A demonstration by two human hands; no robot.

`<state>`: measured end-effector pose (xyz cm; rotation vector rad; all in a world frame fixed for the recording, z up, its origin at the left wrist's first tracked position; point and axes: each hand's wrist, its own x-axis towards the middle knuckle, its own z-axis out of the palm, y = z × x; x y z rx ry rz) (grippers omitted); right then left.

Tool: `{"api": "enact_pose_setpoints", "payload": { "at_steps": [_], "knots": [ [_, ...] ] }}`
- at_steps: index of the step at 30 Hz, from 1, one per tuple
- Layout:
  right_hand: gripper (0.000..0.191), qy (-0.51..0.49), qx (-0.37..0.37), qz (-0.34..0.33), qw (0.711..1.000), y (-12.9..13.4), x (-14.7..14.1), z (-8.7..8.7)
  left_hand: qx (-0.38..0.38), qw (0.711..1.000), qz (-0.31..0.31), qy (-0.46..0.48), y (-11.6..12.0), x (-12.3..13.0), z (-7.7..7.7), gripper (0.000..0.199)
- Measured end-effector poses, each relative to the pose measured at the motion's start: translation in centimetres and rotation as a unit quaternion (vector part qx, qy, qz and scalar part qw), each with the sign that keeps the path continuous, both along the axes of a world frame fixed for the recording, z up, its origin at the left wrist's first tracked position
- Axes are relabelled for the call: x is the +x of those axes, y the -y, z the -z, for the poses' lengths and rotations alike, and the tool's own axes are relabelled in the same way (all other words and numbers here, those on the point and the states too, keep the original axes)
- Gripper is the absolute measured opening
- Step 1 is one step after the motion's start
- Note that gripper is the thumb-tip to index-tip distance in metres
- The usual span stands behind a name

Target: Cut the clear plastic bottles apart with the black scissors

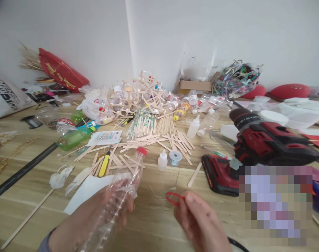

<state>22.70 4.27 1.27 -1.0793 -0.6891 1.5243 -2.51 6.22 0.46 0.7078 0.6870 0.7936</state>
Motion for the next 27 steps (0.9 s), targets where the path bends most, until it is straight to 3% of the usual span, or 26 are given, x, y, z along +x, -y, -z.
{"api": "enact_pose_setpoints", "payload": {
  "at_steps": [4, 8, 11, 13, 19, 27],
  "knots": [
    [0.059, -0.023, -0.036, 0.096, 0.994, -1.3, 2.9, 0.1, -0.005, 0.999, -0.042, 0.014, -0.5, -0.5, 0.0, 0.052],
    [0.06, -0.084, -0.043, 0.232, 0.968, -2.5, 4.7, -0.9, -0.04, 0.995, -0.081, 0.053, -1.1, -1.1, -0.1, 0.044],
    [0.056, -0.103, -0.043, 0.263, 0.958, -2.9, 4.8, -1.6, -0.038, 0.995, -0.077, 0.057, -1.3, -1.2, -0.3, 0.047],
    [0.058, -0.088, -0.042, 0.239, 0.966, -2.8, 4.5, -1.4, -0.027, 0.996, -0.071, 0.043, -1.2, -1.1, -0.3, 0.047],
    [0.056, -0.033, 0.022, 0.084, 0.996, -1.7, 3.2, 0.2, -0.005, 0.998, -0.056, 0.039, -0.8, -0.6, 0.1, 0.05],
    [0.055, 0.035, 0.042, -0.001, 0.999, 0.4, -1.2, -0.4, -0.021, 1.0, 0.012, 0.005, -0.2, 0.3, 0.3, 0.059]
  ]
}}
